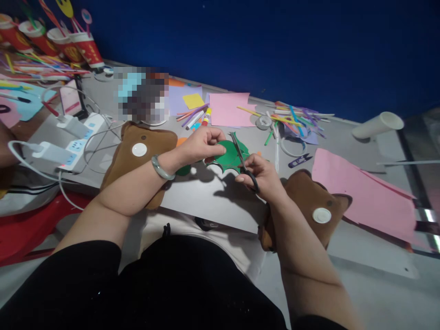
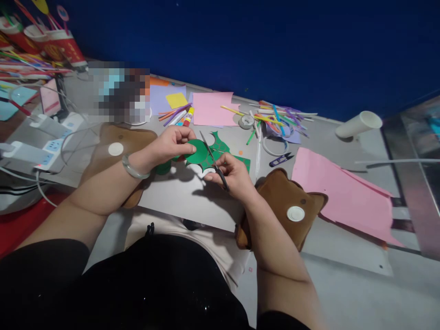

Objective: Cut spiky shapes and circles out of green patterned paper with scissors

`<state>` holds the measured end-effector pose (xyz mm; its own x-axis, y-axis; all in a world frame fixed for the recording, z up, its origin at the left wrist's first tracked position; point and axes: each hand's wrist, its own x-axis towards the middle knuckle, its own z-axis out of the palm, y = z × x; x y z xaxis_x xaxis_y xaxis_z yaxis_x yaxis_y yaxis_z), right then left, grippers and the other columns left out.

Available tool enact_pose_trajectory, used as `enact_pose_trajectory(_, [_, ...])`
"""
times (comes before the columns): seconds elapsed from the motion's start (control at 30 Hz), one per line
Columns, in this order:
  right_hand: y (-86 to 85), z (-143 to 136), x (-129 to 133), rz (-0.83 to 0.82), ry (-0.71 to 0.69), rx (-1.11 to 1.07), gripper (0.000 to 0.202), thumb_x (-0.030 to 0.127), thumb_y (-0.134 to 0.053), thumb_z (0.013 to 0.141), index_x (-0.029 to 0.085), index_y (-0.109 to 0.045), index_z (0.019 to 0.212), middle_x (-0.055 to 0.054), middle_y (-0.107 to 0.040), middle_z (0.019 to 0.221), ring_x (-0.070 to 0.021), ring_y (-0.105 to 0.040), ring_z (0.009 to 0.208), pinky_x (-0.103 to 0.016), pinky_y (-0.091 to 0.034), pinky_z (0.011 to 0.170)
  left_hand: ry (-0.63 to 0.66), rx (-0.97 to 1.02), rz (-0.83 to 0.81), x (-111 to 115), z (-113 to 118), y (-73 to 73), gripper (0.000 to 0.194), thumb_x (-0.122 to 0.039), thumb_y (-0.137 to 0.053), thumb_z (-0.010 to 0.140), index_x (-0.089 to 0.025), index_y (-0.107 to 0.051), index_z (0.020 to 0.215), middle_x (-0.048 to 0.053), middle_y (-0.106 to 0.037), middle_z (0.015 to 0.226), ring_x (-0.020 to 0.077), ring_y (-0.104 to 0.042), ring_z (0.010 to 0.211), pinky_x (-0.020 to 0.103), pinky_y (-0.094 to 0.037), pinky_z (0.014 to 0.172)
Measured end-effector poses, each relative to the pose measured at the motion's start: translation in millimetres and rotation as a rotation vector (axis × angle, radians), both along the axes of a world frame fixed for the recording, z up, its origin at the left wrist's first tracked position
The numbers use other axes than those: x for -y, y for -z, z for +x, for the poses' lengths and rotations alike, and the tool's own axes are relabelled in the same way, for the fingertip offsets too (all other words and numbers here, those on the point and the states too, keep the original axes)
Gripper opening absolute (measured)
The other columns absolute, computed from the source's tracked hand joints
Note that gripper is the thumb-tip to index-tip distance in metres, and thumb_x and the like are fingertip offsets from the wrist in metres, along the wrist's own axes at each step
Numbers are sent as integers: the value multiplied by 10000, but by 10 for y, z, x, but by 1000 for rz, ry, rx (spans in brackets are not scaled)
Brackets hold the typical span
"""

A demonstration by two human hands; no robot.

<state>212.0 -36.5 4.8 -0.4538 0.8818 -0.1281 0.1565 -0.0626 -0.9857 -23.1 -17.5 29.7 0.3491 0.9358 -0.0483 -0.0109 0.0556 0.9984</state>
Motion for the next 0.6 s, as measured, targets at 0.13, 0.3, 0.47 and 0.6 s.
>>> enact_pose_trajectory(0.13, [-17, -10, -7, -5, 2, 2, 728, 684, -1028, 503, 254, -509, 778, 123, -418, 463, -66, -325, 407, -228, -218, 422, -5, -4, 7, -22, -10, 21, 177, -98, -657, 717, -192, -513, 677, -84, -483, 466, 54, -449, 383, 179, -299, 408])
enact_pose_trajectory(0.3, [-13, -12, -23, -14, -8, 17, 737, 689, -1030, 488, 254, -509, 773, 133, -378, 448, -60, -293, 406, -227, -200, 420, 23, -28, 5, -59, -38, 46, 150, -108, -662, 704, -189, -536, 690, -74, -507, 480, 60, -450, 395, 188, -313, 411])
enact_pose_trajectory(0.47, [66, 3, -58, -16, 35, 43, 745, 720, -1012, 499, 267, -504, 802, 126, -423, 436, -73, -320, 381, -235, -222, 410, -8, -61, 14, -118, -112, 48, 192, -126, -682, 740, -191, -507, 694, -82, -452, 499, 45, -421, 409, 193, -291, 441])
enact_pose_trajectory(0.6, [137, 23, -113, 74, 148, 61, 732, 740, -985, 547, 278, -487, 820, 110, -475, 431, -94, -365, 371, -246, -255, 400, -81, -120, -20, -260, -195, 86, 213, -176, -660, 844, -188, -499, 704, -61, -436, 579, 39, -403, 454, 217, -318, 498])
